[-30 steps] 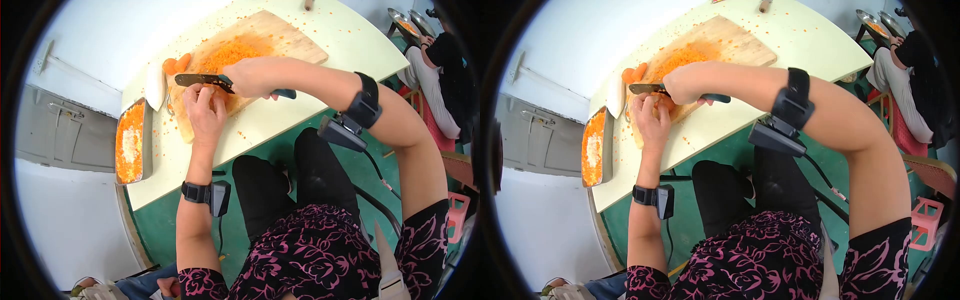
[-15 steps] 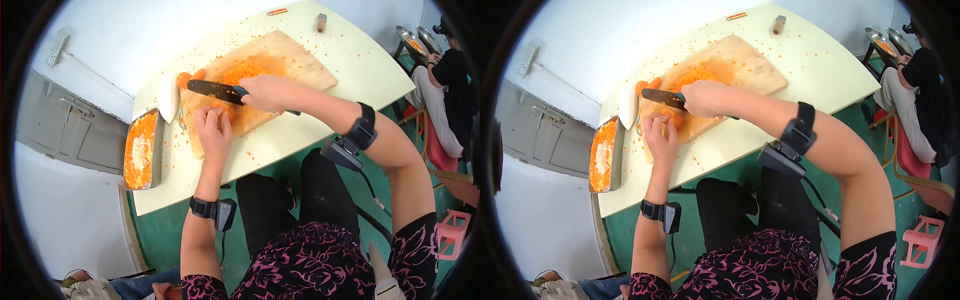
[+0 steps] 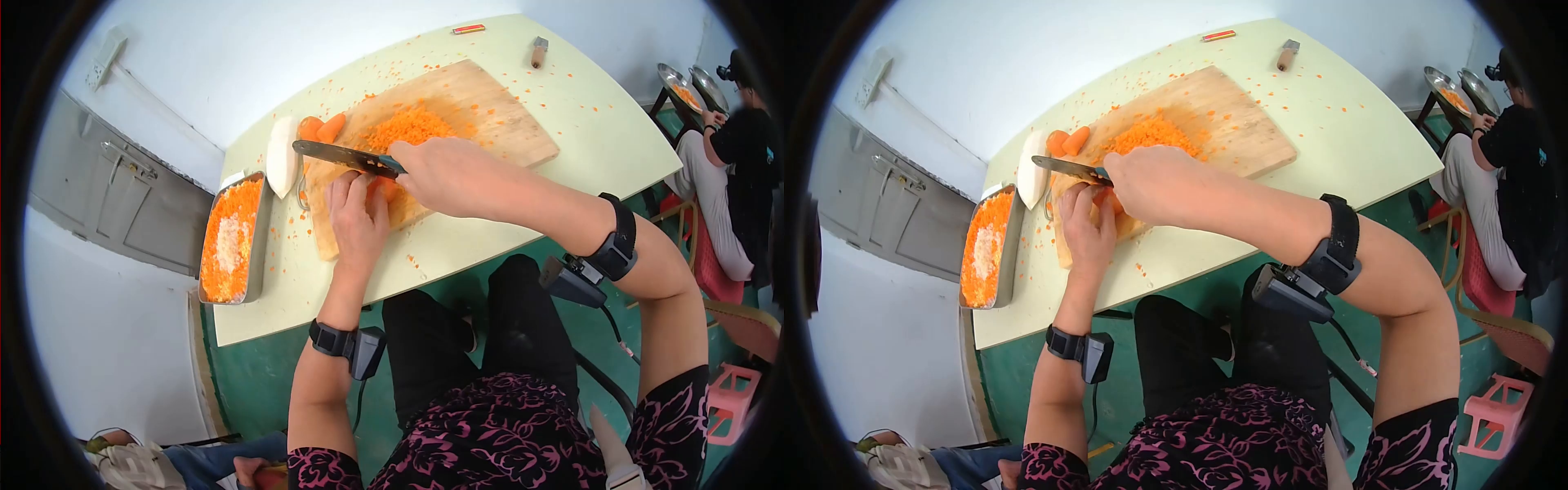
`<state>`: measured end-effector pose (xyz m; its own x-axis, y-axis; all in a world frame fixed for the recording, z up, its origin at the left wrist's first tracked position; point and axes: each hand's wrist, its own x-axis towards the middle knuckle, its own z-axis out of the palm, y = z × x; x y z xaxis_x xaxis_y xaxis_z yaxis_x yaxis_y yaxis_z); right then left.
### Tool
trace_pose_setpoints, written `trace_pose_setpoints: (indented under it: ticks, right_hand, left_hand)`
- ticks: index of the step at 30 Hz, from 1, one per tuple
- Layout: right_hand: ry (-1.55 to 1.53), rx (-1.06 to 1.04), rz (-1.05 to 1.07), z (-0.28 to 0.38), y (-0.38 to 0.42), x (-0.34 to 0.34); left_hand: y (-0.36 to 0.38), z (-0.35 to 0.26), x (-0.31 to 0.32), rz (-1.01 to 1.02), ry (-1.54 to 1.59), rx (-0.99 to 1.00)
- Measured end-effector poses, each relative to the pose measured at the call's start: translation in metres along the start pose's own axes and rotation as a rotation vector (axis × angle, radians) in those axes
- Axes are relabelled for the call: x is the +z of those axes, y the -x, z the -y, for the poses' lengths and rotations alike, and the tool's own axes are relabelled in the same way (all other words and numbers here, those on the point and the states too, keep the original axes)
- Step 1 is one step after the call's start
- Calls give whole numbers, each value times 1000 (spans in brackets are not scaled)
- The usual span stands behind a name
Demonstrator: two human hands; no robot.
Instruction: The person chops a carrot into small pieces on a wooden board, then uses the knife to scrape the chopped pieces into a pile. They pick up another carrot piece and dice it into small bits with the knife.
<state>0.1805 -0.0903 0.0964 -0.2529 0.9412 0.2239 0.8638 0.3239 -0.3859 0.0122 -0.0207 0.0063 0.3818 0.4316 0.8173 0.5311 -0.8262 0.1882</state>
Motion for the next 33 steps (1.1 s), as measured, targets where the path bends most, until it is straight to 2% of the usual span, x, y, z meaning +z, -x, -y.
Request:
trace_pose_setpoints:
  ticks: [7, 10, 16, 19, 28, 33]
  right_hand:
    - [43, -38, 2, -1, 1, 1]
    - [27, 12, 41, 2, 3, -2]
    - [48, -58, -23, -3, 5, 4]
    - [23, 8, 52, 0, 2, -1]
    - [74, -36, 143, -1, -22, 7]
    - [10, 204, 277, 12, -7, -18]
  left_hand:
    - [-3, -4, 0, -2, -18, 10]
    - [-3, -3, 0, -2, -24, 8]
    - [-3, -2, 1, -4, -27, 29]
    - [-2, -2, 1, -2, -27, 24]
    - [0, 1, 1, 14, -1, 2]
    - [-2, 1, 2, 2, -14, 12]
